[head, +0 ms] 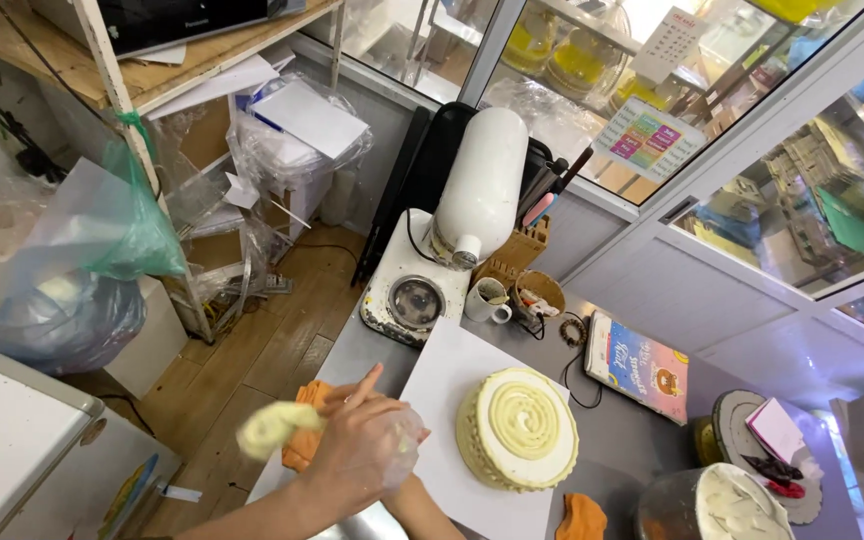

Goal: The person pipes yellow frosting from a piping bag in a spiral over the top of a round cake, then uses a bench scraper to smooth the frosting around the sides while rotating the cake board. They wipe the board and table with an orange cloth and peel a strip of paper from the board edge.

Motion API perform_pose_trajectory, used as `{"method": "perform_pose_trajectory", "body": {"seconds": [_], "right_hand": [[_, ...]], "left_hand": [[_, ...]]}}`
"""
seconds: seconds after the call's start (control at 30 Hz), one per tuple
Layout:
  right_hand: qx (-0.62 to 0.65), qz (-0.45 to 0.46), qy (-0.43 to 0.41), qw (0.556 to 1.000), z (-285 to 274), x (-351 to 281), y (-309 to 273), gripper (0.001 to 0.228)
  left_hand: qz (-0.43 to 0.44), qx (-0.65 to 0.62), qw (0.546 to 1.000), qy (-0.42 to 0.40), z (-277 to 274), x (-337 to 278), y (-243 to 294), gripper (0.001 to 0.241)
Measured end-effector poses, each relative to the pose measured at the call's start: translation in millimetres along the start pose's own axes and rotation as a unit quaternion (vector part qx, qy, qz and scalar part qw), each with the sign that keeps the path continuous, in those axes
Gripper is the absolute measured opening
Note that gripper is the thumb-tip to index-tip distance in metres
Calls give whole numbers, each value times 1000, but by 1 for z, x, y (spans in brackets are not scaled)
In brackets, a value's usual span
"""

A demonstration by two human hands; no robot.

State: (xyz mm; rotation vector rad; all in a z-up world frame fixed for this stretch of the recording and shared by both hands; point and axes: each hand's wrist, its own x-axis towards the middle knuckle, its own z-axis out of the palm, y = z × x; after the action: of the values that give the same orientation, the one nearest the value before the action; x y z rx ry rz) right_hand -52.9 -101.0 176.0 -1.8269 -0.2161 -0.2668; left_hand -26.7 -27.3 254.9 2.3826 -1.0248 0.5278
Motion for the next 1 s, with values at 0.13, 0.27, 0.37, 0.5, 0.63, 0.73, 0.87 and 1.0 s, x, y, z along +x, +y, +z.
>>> {"method": "perform_pose_trajectory", "body": {"seconds": [0.13,0.27,0.37,0.5,0.63,0.73,0.87,1.0], "right_hand": [[-3,-4,14,1000,11,31,-30,28],[-131,-141,52,980,14,41,-76,36],[-169,-150,41,973,19,44,-78,40],[-179,-135,38,974,29,40,-60,42],[-209,-113,21,971,35,34,-48,41],[-190,-19,-29,981,28,26,-35,44],[128,-31,9,991,-4,8,-20,34],[594,30,171,786,-64,-67,32,32]], "left_hand": [[-87,-30,994,51,-28,3,1,20],[57,-230,965,109,-45,-4,5,29],[93,-263,955,102,-47,-11,15,31],[104,-350,929,68,-50,-16,30,31],[100,-394,913,16,-54,-23,50,31],[125,-430,894,11,-44,-33,60,32],[248,-413,873,-68,-49,-34,73,18],[290,-375,877,-77,-67,-10,69,69]]}}
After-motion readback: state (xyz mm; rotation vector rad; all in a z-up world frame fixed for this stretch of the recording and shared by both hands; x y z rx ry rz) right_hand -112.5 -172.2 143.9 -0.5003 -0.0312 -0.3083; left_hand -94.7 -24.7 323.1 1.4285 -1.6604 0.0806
